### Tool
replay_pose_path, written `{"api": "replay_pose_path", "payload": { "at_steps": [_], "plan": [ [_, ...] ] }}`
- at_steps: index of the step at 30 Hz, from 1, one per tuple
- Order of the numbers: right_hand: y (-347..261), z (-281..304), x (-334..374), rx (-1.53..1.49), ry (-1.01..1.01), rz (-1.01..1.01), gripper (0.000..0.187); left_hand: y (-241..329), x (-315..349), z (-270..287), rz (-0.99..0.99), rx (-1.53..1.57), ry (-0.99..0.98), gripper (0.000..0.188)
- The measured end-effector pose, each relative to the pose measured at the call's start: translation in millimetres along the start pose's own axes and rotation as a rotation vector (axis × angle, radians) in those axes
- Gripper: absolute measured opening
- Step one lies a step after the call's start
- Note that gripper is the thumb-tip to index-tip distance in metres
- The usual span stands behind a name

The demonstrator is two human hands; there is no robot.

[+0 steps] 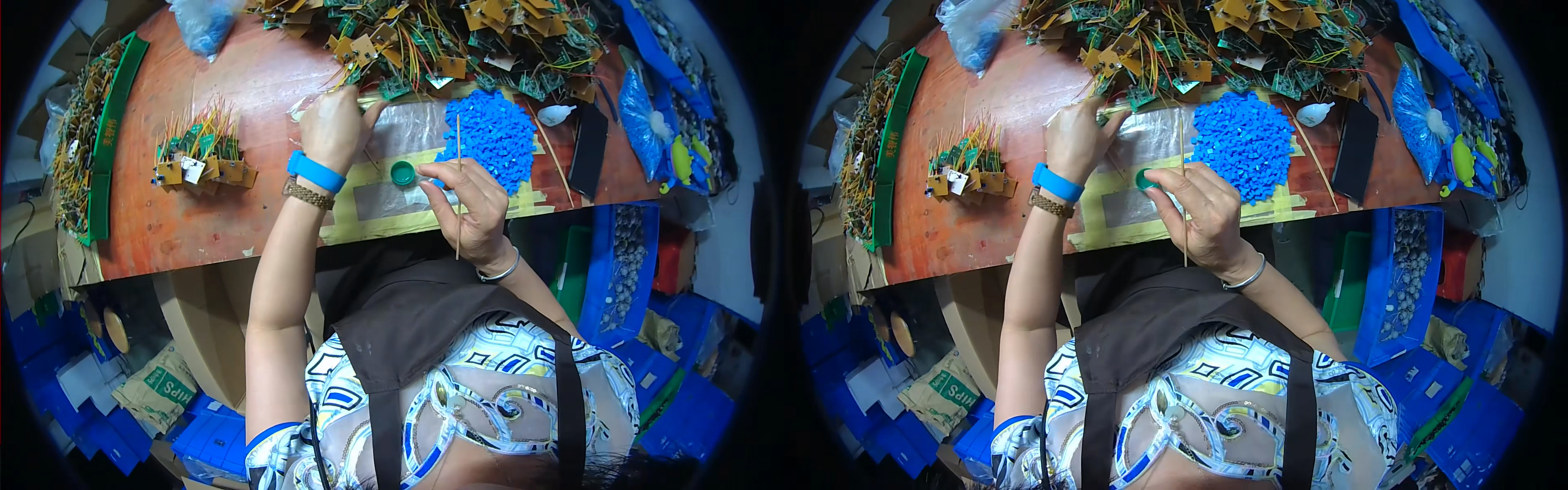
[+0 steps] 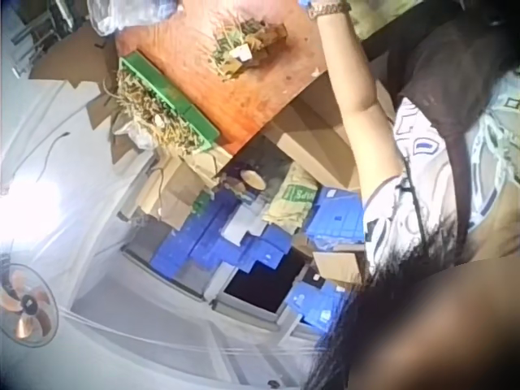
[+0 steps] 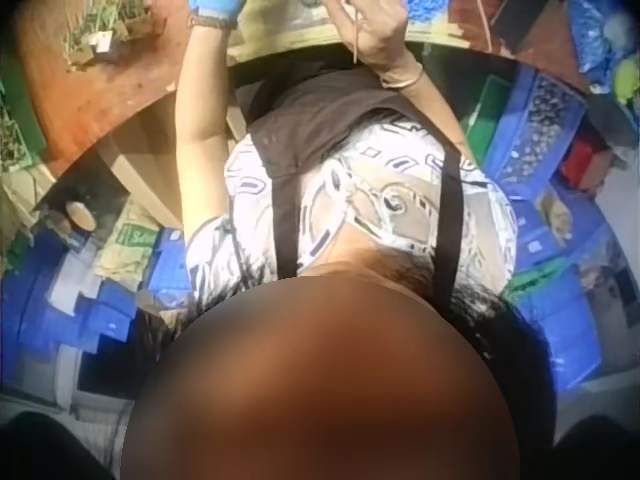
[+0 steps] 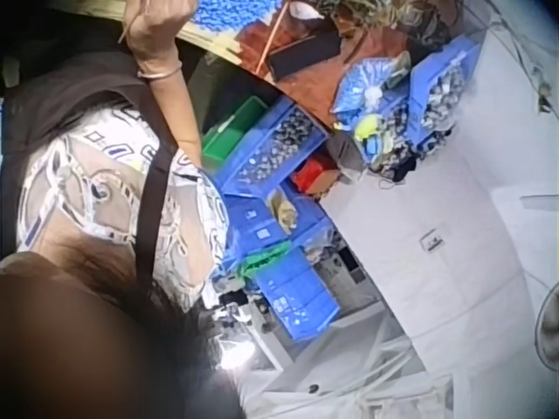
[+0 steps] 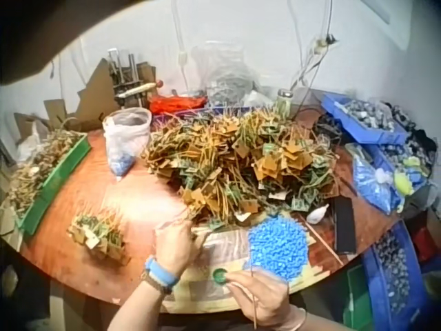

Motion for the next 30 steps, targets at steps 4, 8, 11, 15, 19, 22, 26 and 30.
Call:
{"api": "replay_pose_path", "payload": {
  "at_steps": [4,8,11,15,19,22,26,30],
  "plan": [
    [8,2,5,-0.049,-0.019,-0.032,0.019,-31,18,-7,0.040,0.370,-0.022,0.015],
    [27,2,17,-0.268,-0.183,-0.212,0.039,-49,46,45,0.149,0.504,0.063,0.010],
    [40,-2,26,-0.327,-0.207,-0.257,0.055,-65,67,72,0.256,0.728,0.355,0.028],
    [46,-8,29,-0.347,-0.156,-0.397,0.042,-71,77,74,0.264,0.808,0.431,0.026],
    [46,-12,30,-0.313,-0.157,-0.333,0.034,-51,82,47,0.294,1.210,0.360,0.024],
    [47,-14,35,-0.221,-0.207,-0.294,0.029,-47,87,18,0.373,1.183,0.345,0.022],
    [46,-11,34,-0.245,-0.194,-0.296,0.034,-33,92,-3,0.356,1.142,0.367,0.023],
    [29,-3,22,-0.445,-0.104,-0.229,0.046,-26,97,-6,0.292,0.973,0.364,0.021]
  ]
}}
Point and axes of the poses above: each hand's wrist, its own x-axis away from the middle knuckle, its own z-axis out of the back of the hand, y = z × x, the point moved 4 cm from there along -x, towards the middle knuckle, and after that the axes turned 11 degrees about -x, right-handed, at the moved point
